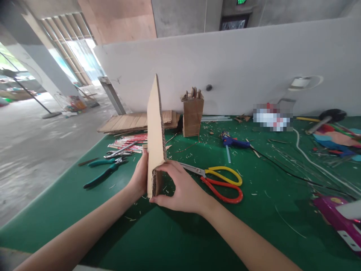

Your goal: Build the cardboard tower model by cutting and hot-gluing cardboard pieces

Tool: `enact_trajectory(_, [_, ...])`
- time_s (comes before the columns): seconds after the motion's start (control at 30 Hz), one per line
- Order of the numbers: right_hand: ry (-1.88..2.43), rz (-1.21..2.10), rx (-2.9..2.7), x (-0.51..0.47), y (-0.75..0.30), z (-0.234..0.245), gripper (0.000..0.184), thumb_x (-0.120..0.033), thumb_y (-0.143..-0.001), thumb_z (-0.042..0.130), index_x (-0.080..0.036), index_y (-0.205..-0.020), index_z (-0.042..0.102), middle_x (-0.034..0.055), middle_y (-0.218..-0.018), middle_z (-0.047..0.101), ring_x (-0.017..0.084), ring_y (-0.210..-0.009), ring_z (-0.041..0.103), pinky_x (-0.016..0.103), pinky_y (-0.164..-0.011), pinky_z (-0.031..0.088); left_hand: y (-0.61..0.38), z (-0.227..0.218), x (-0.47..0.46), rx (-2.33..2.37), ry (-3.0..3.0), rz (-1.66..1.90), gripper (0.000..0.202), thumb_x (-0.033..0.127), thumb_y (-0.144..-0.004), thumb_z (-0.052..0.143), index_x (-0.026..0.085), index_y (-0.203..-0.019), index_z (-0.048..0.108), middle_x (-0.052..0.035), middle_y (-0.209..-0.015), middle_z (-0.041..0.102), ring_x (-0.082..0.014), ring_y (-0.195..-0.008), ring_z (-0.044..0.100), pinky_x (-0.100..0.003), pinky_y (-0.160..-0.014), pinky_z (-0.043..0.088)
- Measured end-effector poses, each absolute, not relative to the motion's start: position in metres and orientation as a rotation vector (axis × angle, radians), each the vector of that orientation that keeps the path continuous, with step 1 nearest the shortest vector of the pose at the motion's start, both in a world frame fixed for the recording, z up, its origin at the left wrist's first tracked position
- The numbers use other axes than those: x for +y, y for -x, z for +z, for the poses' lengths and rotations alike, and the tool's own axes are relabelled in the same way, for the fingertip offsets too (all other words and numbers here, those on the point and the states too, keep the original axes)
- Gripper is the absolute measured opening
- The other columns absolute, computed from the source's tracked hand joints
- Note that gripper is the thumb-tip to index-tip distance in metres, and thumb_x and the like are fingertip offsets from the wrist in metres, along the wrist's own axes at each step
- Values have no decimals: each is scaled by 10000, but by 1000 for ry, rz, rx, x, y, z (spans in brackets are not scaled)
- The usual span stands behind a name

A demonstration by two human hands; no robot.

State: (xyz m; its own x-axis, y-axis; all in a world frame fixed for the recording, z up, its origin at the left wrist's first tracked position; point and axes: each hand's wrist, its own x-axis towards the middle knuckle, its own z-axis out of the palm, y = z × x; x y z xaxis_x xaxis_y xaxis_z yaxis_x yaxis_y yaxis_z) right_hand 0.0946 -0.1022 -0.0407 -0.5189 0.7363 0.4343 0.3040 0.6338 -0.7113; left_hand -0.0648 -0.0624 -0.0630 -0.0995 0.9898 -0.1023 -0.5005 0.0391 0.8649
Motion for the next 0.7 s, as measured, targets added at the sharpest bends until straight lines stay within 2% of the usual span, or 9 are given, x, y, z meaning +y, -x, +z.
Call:
enact_trajectory(0.1, [845, 779, -2141, -106, -96, -34, 582, -371, -674, 720, -252, -1194, 488, 65, -1168, 576, 247, -1104, 530, 411, -942, 438, 67, -63, -64, 990, -775, 1458, 456, 578, -752, 587, 179, -973, 580, -42, -899, 648, -168, -771, 608, -286, -701, 474])
enact_trajectory(0.3, [792, 838, -2179, -107, -98, -26, 782, -362, -662, 725, -273, -1354, 372, 84, -1329, 494, 289, -1215, 456, 460, -994, 391, 73, -60, -61, 1057, -872, 1477, 410, 567, -755, 583, 203, -943, 571, -4, -868, 641, -152, -746, 592, -278, -681, 475])
enact_trajectory(0.43, [845, 830, -2164, -104, -100, -28, 626, -389, -739, 665, -268, -1313, 446, 86, -1295, 540, 293, -1204, 472, 485, -974, 404, 76, -58, -59, 1111, -918, 1509, 404, 568, -762, 572, 211, -952, 565, -10, -908, 642, -152, -783, 593, -264, -695, 471])
enact_trajectory(0.57, [875, 923, -2063, -101, -100, -31, 424, -361, -856, 533, -300, -1275, 500, 48, -1270, 572, 262, -1172, 513, 479, -970, 425, 75, -55, -60, 1126, -952, 1494, 418, 577, -766, 559, 205, -955, 575, -22, -908, 641, -165, -811, 592, -275, -718, 475])
enact_trajectory(0.7, [918, 1111, -1964, -97, -104, -36, 385, -402, -862, 530, -315, -1237, 545, 31, -1204, 619, 260, -1126, 556, 482, -949, 466, 74, -54, -63, 1121, -930, 1449, 435, 582, -752, 571, 190, -941, 596, -30, -878, 653, -171, -773, 592, -281, -691, 479])
